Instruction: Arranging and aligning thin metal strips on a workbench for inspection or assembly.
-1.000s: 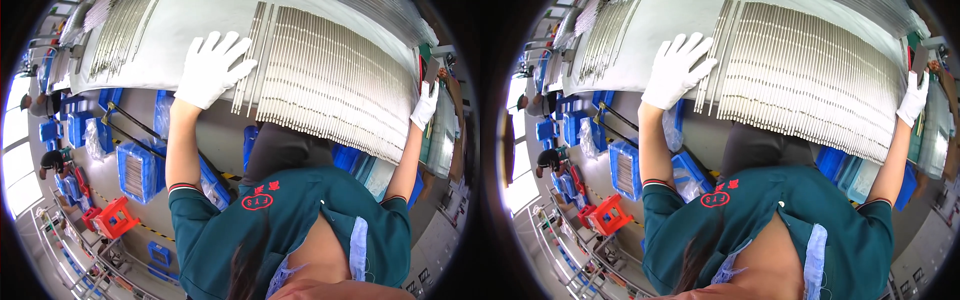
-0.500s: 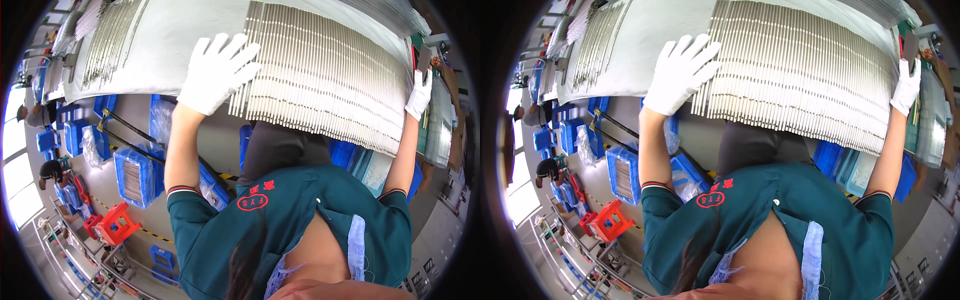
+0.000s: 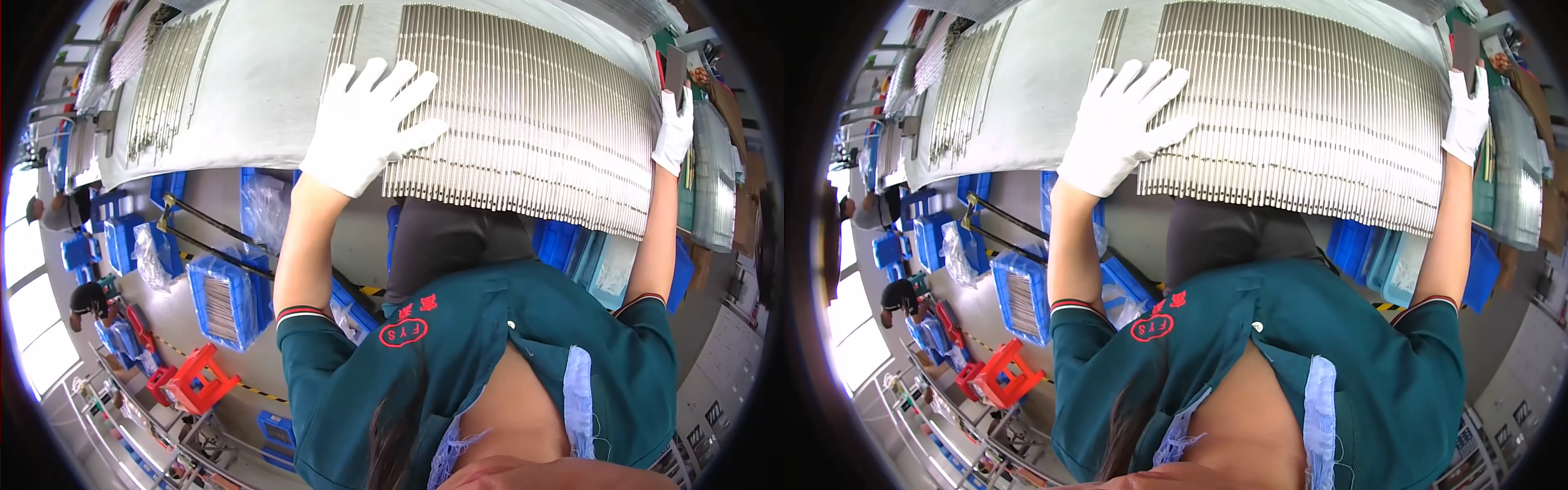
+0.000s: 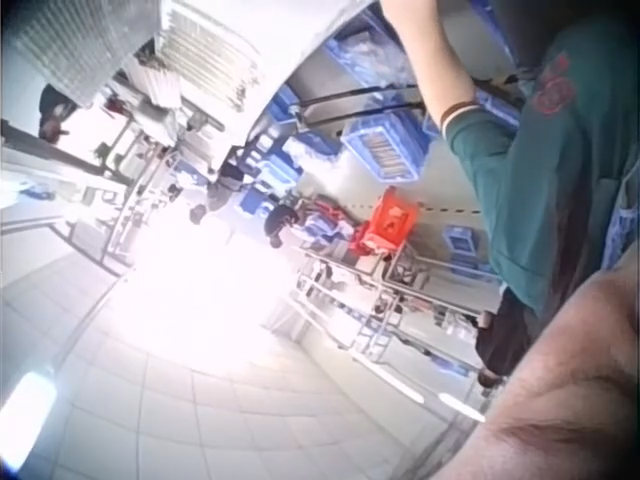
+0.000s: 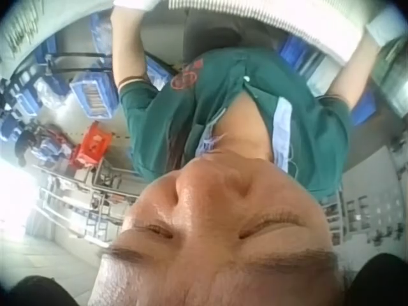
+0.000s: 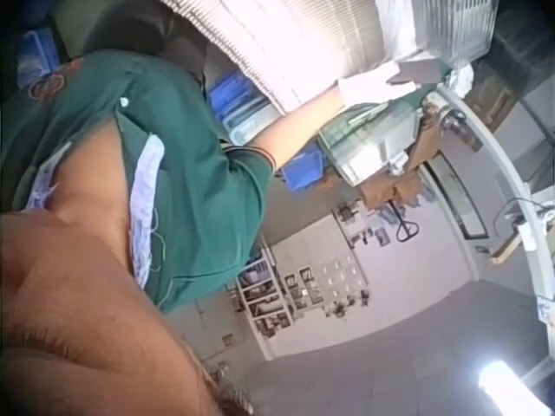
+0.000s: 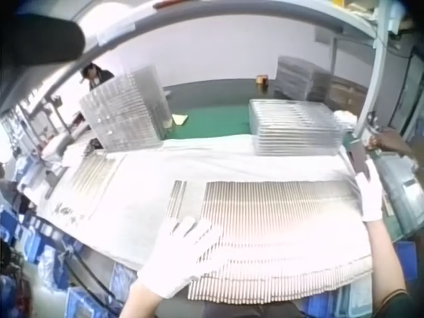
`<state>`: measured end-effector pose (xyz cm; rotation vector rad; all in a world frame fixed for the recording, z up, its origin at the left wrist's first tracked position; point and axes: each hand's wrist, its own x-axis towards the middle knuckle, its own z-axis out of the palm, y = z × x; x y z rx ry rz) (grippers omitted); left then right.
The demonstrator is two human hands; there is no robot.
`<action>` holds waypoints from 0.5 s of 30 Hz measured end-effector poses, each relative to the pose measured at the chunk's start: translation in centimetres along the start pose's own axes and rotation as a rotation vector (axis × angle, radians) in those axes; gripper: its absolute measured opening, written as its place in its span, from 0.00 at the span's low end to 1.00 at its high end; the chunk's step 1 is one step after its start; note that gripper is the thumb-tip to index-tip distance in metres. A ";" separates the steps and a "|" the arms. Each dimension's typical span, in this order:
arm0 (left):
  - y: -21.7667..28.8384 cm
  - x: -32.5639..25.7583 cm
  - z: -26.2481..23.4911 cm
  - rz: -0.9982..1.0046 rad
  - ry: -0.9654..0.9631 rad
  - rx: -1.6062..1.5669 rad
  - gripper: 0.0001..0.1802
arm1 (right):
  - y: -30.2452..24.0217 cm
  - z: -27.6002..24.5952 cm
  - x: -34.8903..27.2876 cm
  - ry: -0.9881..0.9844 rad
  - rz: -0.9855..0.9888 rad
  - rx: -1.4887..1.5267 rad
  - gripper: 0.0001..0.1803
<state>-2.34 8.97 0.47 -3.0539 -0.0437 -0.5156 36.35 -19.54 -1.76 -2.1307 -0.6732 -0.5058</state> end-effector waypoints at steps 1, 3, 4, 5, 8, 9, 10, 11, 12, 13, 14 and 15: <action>-0.3 -0.1 -0.2 -0.001 -0.001 0.000 0.21 | 0.0 0.0 0.0 0.001 -0.005 -0.008 0.33; -1.2 -0.6 -1.1 0.120 -0.005 0.044 0.19 | 0.0 0.0 0.0 0.002 -0.008 -0.014 0.33; -1.3 -1.0 -1.0 0.032 -0.007 0.021 0.19 | -0.1 0.0 0.0 0.004 -0.016 -0.019 0.33; -1.8 -1.2 -1.4 0.070 -0.029 0.047 0.20 | -0.1 0.0 -0.1 0.006 -0.023 -0.026 0.33; -2.8 -2.2 -2.7 0.072 -0.085 0.154 0.21 | 0.5 -0.1 0.1 -0.003 -0.029 -0.034 0.33; -3.0 -2.4 -2.9 0.052 -0.109 0.198 0.21 | 0.7 -0.1 0.1 -0.002 -0.037 -0.043 0.33; -3.0 -2.4 -3.2 0.062 -0.096 0.222 0.21 | 0.8 -0.1 0.1 -0.001 -0.033 -0.041 0.33; -3.0 -2.5 -2.9 0.065 -0.097 0.223 0.21 | 0.9 -0.1 0.2 0.006 -0.063 -0.047 0.33; -3.0 -2.6 -2.5 0.064 -0.080 0.202 0.20 | 0.9 -0.1 0.3 0.013 -0.093 -0.054 0.33; -2.9 -2.5 -2.1 0.065 -0.062 0.179 0.19 | 1.0 -0.1 0.2 0.016 -0.091 -0.056 0.33; -2.7 -2.1 -2.1 0.081 -0.052 0.146 0.18 | 0.9 0.0 0.1 0.008 -0.075 -0.054 0.33; -2.4 -1.7 -2.1 0.097 -0.041 0.112 0.17 | 0.9 0.1 0.1 0.001 -0.059 -0.054 0.33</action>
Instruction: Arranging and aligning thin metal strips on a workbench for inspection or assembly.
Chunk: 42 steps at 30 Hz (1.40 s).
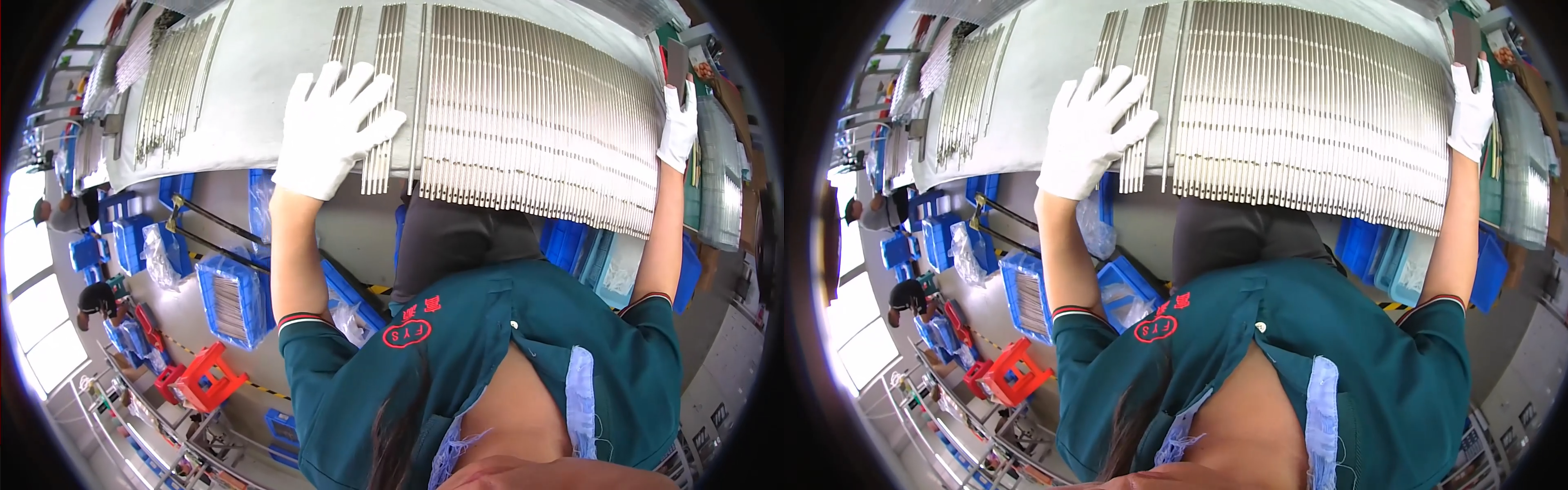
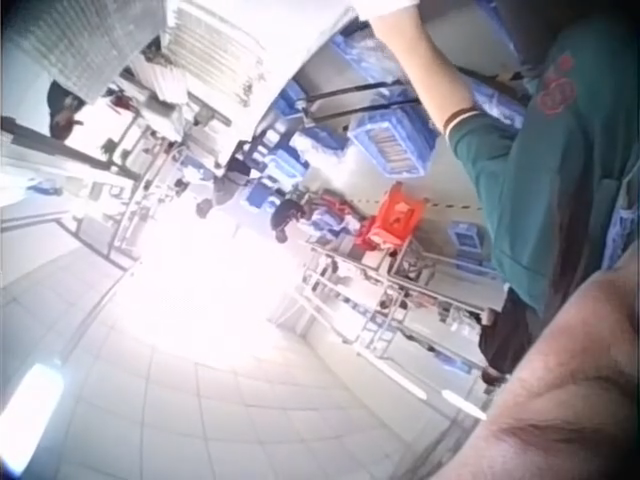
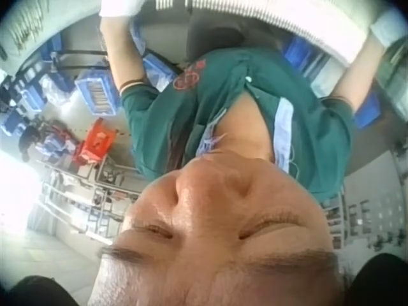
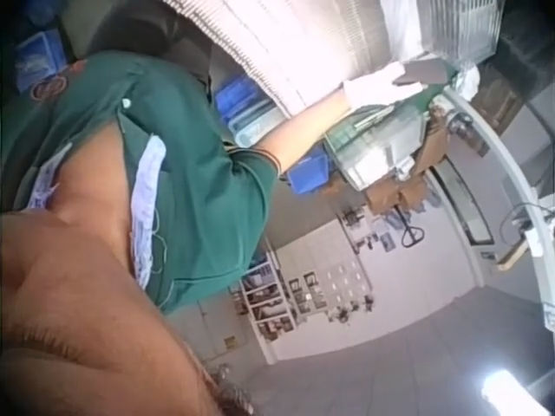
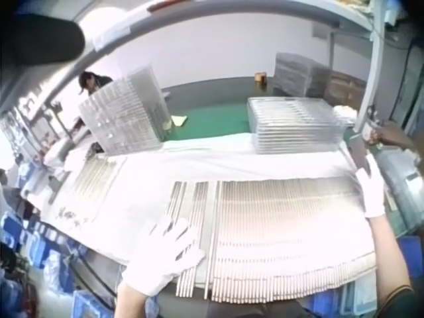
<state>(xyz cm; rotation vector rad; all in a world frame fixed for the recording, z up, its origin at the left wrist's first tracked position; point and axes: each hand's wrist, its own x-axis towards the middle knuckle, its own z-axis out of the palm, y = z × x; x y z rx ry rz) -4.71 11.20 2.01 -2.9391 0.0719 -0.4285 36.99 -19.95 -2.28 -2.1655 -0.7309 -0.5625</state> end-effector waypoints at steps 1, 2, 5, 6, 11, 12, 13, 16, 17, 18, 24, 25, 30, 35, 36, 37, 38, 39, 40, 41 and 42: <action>0.3 0.2 0.5 0.004 0.042 -0.022 0.16 | 0.0 0.1 0.0 -0.004 0.015 0.008 0.34; 0.9 0.7 0.9 -0.008 0.051 -0.040 0.15 | -0.1 0.1 0.0 -0.003 0.021 0.012 0.34; 1.8 1.6 1.1 0.038 0.049 -0.055 0.14 | -0.4 0.0 -0.1 0.000 0.044 0.037 0.35; 2.0 1.6 1.5 0.033 0.053 -0.085 0.15 | -0.6 -0.1 -0.2 -0.001 0.059 0.042 0.35; 1.1 1.1 0.4 0.027 0.004 -0.011 0.14 | -0.5 0.0 -0.2 -0.001 0.076 0.053 0.35; 0.8 1.0 -0.3 0.012 -0.021 -0.004 0.13 | -0.7 0.0 -0.2 0.017 0.060 0.069 0.34; 0.5 0.8 -0.7 -0.003 -0.045 0.004 0.13 | -0.3 0.0 -0.1 0.035 0.022 0.105 0.34; 0.6 1.1 -0.8 -0.046 0.041 -0.016 0.12 | -1.5 -0.2 -0.3 -0.036 0.066 0.095 0.34; 0.9 1.5 -0.7 -0.090 0.066 -0.057 0.12 | -1.3 -0.2 -0.2 -0.035 0.068 0.095 0.34; 1.6 1.9 -0.2 -0.009 0.107 -0.027 0.14 | -0.8 0.0 -0.1 0.020 -0.006 0.089 0.34; 4.3 4.5 0.9 -0.025 -0.029 -0.094 0.19 | -1.2 -0.2 -0.3 -0.033 0.072 0.083 0.34; 4.2 4.3 0.9 -0.029 -0.031 -0.092 0.19 | -1.1 -0.1 -0.3 -0.031 0.071 0.092 0.34; 2.1 2.5 0.9 0.066 0.041 -0.059 0.14 | 0.0 0.0 0.0 0.046 -0.002 0.081 0.34; 1.3 1.1 -0.2 -0.033 -0.025 0.023 0.16 | -1.1 -0.2 -0.2 0.062 0.034 0.098 0.33; 1.3 1.0 -0.3 -0.031 -0.044 0.065 0.17 | -0.8 -0.2 -0.1 0.064 0.035 0.099 0.33; 1.0 0.8 0.5 -0.019 -0.002 0.033 0.16 | -0.4 -0.1 -0.1 0.070 0.010 0.101 0.33; 1.1 1.0 0.6 -0.018 -0.002 0.033 0.16 | -0.3 0.0 0.0 0.074 -0.015 0.103 0.33; 1.4 1.3 0.7 -0.005 0.005 0.018 0.16 | -0.3 0.0 -0.1 0.074 -0.014 0.102 0.33; 1.7 1.7 0.7 0.009 0.012 0.002 0.16 | -0.4 0.1 -0.1 0.079 -0.013 0.097 0.33; 2.0 2.0 0.8 0.019 -0.018 -0.027 0.16 | -0.5 0.1 -0.2 0.084 -0.012 0.090 0.33; 2.5 2.3 1.0 0.008 -0.012 -0.045 0.16 | -0.5 0.1 -0.2 0.078 -0.004 0.090 0.33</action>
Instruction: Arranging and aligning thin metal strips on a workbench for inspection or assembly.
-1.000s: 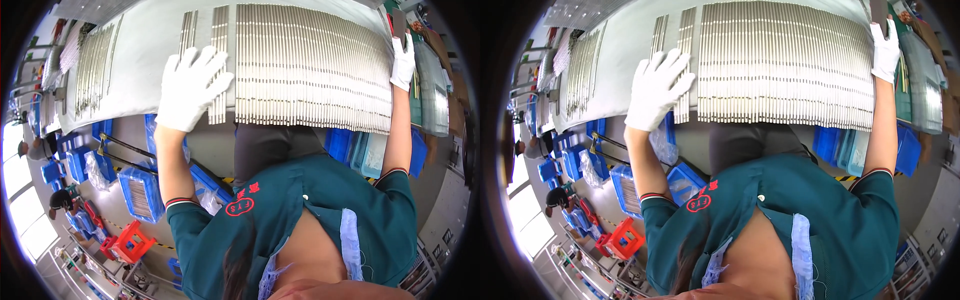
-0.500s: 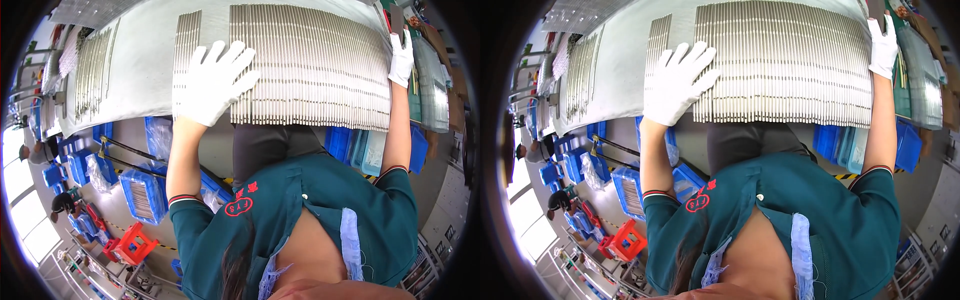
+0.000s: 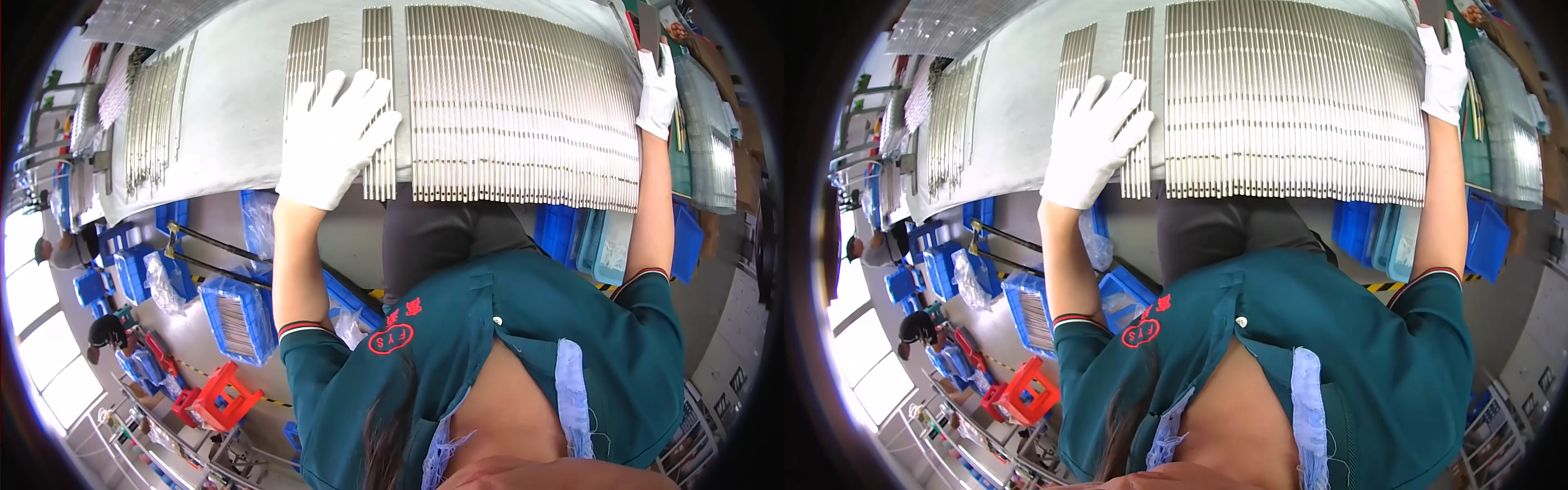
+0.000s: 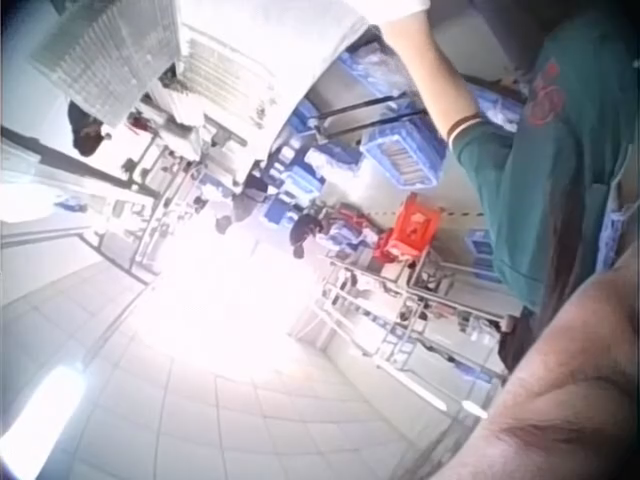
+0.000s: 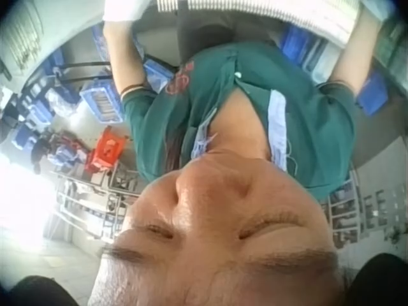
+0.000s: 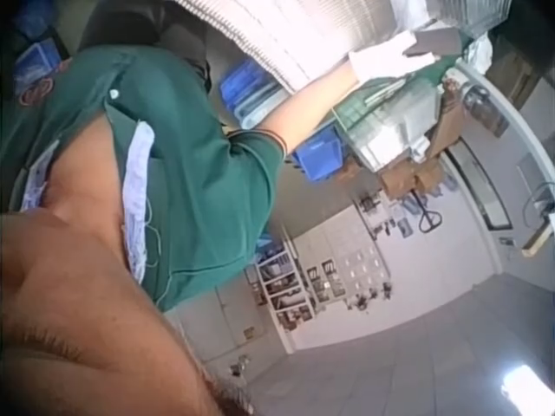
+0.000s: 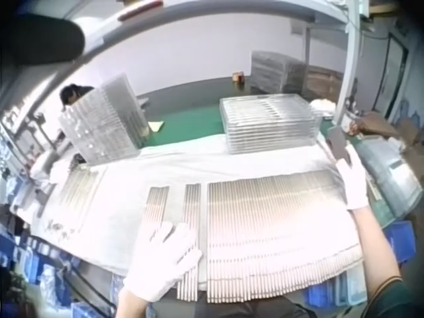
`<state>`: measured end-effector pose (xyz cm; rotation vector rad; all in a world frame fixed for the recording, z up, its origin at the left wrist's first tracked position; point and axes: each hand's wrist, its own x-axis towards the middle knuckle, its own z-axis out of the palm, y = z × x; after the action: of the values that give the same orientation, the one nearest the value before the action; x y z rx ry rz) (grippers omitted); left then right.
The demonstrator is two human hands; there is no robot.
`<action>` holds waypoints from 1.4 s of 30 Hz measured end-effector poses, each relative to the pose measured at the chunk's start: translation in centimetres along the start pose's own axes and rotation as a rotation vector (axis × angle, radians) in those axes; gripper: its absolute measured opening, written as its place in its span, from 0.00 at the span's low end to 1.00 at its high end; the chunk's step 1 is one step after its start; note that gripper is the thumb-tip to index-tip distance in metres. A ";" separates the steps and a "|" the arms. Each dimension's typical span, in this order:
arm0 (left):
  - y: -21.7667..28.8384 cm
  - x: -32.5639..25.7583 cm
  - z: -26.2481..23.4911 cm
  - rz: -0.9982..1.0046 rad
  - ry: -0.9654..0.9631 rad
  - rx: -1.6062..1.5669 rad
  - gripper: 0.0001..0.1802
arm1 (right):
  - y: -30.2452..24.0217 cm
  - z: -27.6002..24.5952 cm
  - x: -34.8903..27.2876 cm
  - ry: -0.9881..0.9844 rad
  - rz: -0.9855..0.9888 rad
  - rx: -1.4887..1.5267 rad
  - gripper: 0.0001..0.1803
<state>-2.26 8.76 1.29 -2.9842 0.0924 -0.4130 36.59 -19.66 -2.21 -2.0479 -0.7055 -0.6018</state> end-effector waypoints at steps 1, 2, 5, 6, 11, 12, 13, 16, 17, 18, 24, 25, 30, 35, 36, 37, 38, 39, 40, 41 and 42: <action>0.4 0.3 0.2 -0.011 0.006 -0.018 0.16 | -0.1 -0.1 0.0 0.000 -0.001 -0.003 0.33; 0.7 0.7 0.0 0.032 -0.004 0.000 0.16 | -0.3 -0.2 -0.1 -0.029 0.030 0.013 0.33; 1.6 1.3 -0.2 0.018 0.012 -0.004 0.16 | -1.1 -0.3 -0.2 -0.040 0.069 0.026 0.33; 1.3 1.2 -0.3 0.035 -0.012 0.021 0.16 | -1.5 -0.3 -0.2 -0.023 0.077 0.027 0.33; -0.1 0.1 -1.2 -0.023 -0.007 0.091 0.14 | -1.2 -0.5 -0.1 -0.014 0.090 0.011 0.33; -0.3 0.1 -1.6 -0.011 -0.031 0.105 0.13 | -1.2 -0.4 -0.2 -0.012 0.079 0.045 0.33; 0.1 0.5 -1.3 -0.006 -0.029 0.101 0.13 | -1.0 -0.4 -0.2 -0.010 0.067 0.078 0.33; 1.8 1.8 -1.1 -0.024 0.019 -0.041 0.16 | 0.0 -0.6 0.1 -0.032 0.073 0.076 0.33; 2.5 2.6 -1.1 -0.034 -0.010 -0.076 0.17 | 0.3 -0.6 0.2 -0.045 0.065 0.082 0.33; 3.3 3.2 -1.0 -0.046 -0.040 -0.111 0.18 | 0.4 -0.5 0.1 -0.045 0.063 0.083 0.33; 3.5 3.2 0.2 0.032 -0.025 -0.075 0.18 | -0.2 -0.5 0.0 -0.020 0.089 0.043 0.33; 3.2 3.0 0.0 0.016 -0.044 -0.089 0.18 | -0.6 -0.4 -0.1 -0.003 0.089 0.053 0.33; 1.5 0.6 -0.6 -0.010 -0.064 -0.001 0.18 | -1.1 -0.7 -0.3 0.012 0.092 -0.038 0.31; 1.4 0.4 -0.4 -0.025 -0.024 0.027 0.18 | -1.3 -0.9 -0.3 0.020 0.047 0.010 0.29; 1.6 0.7 -0.4 -0.014 -0.046 -0.015 0.18 | -1.0 -0.9 -0.3 0.019 -0.013 -0.035 0.29; 2.0 1.1 -0.5 -0.002 -0.040 -0.023 0.18 | -0.9 -0.9 -0.3 0.019 -0.043 -0.033 0.29; 2.5 1.5 -0.6 0.011 -0.033 -0.033 0.18 | -1.0 -0.9 -0.2 0.019 -0.075 -0.034 0.28; 2.9 1.7 -0.5 0.015 -0.045 -0.064 0.18 | -1.2 -0.8 -0.3 0.006 -0.035 -0.029 0.29; 3.3 2.0 -0.4 0.018 -0.040 -0.068 0.18 | -1.5 -0.6 -0.4 0.015 0.052 0.027 0.31; 3.7 2.5 -0.2 0.009 -0.024 -0.120 0.18 | -1.7 -0.6 -0.4 0.023 0.018 0.021 0.31; 4.0 2.8 -0.1 -0.001 -0.009 -0.172 0.18 | -1.8 -0.7 -0.5 0.017 0.040 0.013 0.31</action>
<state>0.21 4.54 1.56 -3.1544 0.1325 -0.4118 34.95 -19.56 -1.13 -2.0375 -0.6549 -0.5896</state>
